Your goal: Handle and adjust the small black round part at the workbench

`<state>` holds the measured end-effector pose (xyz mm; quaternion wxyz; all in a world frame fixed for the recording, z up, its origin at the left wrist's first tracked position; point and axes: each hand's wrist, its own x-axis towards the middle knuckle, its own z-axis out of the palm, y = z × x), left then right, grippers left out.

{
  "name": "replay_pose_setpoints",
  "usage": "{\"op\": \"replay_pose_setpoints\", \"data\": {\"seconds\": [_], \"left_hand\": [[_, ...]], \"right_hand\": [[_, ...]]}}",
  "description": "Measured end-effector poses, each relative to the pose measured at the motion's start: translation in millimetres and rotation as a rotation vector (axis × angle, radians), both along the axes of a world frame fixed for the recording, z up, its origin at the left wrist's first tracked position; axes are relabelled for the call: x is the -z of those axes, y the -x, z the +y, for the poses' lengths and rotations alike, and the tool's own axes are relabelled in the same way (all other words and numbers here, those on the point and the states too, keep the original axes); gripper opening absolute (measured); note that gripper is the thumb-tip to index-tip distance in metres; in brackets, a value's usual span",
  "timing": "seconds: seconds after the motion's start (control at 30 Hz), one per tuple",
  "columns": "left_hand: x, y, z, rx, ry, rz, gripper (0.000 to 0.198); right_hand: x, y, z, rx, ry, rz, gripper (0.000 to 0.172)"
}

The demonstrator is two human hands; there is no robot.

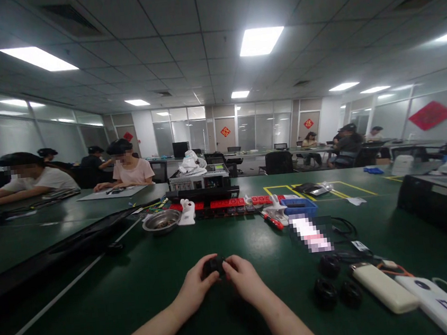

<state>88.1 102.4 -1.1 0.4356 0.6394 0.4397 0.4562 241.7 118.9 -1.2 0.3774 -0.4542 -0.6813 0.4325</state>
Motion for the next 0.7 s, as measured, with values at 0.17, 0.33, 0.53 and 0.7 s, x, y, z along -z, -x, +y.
{"op": "replay_pose_setpoints", "data": {"seconds": [0.17,0.33,0.53,0.7], "left_hand": [[5.2,-5.1,3.5,0.096,0.497,-0.259,0.050],[10.6,-1.9,10.1,0.092,0.426,-0.264,0.043],[-0.2,2.9,3.9,0.051,-0.113,0.173,0.041],[-6.0,4.8,-3.1,-0.027,-0.191,0.334,0.043]], "right_hand": [[-17.4,-5.7,-9.9,-0.007,-0.246,-0.120,0.025],[-16.5,-7.4,-6.4,-0.029,-0.158,-0.018,0.034],[-4.2,-8.2,4.8,0.048,0.382,0.227,0.044],[1.3,-6.5,3.1,-0.016,0.457,0.014,0.043]]}}
